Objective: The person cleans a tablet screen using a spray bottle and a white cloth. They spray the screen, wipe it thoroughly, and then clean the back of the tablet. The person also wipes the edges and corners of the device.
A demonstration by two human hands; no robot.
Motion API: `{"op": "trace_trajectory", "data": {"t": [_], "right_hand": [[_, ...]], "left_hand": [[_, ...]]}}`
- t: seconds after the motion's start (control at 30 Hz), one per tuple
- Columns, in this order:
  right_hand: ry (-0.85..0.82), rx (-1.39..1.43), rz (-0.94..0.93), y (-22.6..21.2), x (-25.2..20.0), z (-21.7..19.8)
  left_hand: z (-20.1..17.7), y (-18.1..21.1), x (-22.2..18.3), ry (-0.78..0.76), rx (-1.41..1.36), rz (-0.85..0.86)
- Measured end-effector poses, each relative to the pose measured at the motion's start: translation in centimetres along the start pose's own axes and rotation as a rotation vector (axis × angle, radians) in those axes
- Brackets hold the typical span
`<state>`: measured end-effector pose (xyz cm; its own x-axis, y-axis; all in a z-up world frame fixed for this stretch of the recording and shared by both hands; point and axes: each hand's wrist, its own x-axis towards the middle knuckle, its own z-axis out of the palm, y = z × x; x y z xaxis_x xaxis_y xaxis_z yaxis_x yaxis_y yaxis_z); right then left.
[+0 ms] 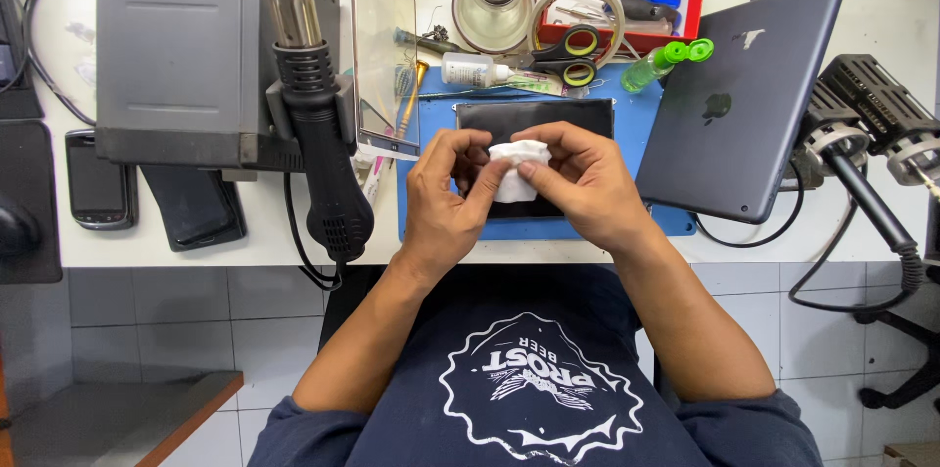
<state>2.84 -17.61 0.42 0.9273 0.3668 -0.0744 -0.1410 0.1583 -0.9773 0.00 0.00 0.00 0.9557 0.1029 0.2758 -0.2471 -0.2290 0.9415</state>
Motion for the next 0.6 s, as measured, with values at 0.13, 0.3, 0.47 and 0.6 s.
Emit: {"op": "trace_trajectory", "data": {"t": [0.13,0.3,0.47,0.6], "right_hand": [[0.091,-0.054,0.029,-0.4,-0.2,-0.3],[0.099,-0.203,-0.005,-1.0,-0.4,0.0],[0.057,0.004,-0.032,-1.6,-0.5,1.4],[0.055,0.055,-0.041,-1.6,-0.7,1.9]], "left_hand": [[-0.3,0.8,0.2,0.0,0.01,0.07],[-0.3,1.6,0.3,-0.028,0.08,0.197],[-0.4,1.6,0.2,0.019,-0.022,0.108],[-0.5,1.2,0.1,0.058,0.005,0.094]]}}
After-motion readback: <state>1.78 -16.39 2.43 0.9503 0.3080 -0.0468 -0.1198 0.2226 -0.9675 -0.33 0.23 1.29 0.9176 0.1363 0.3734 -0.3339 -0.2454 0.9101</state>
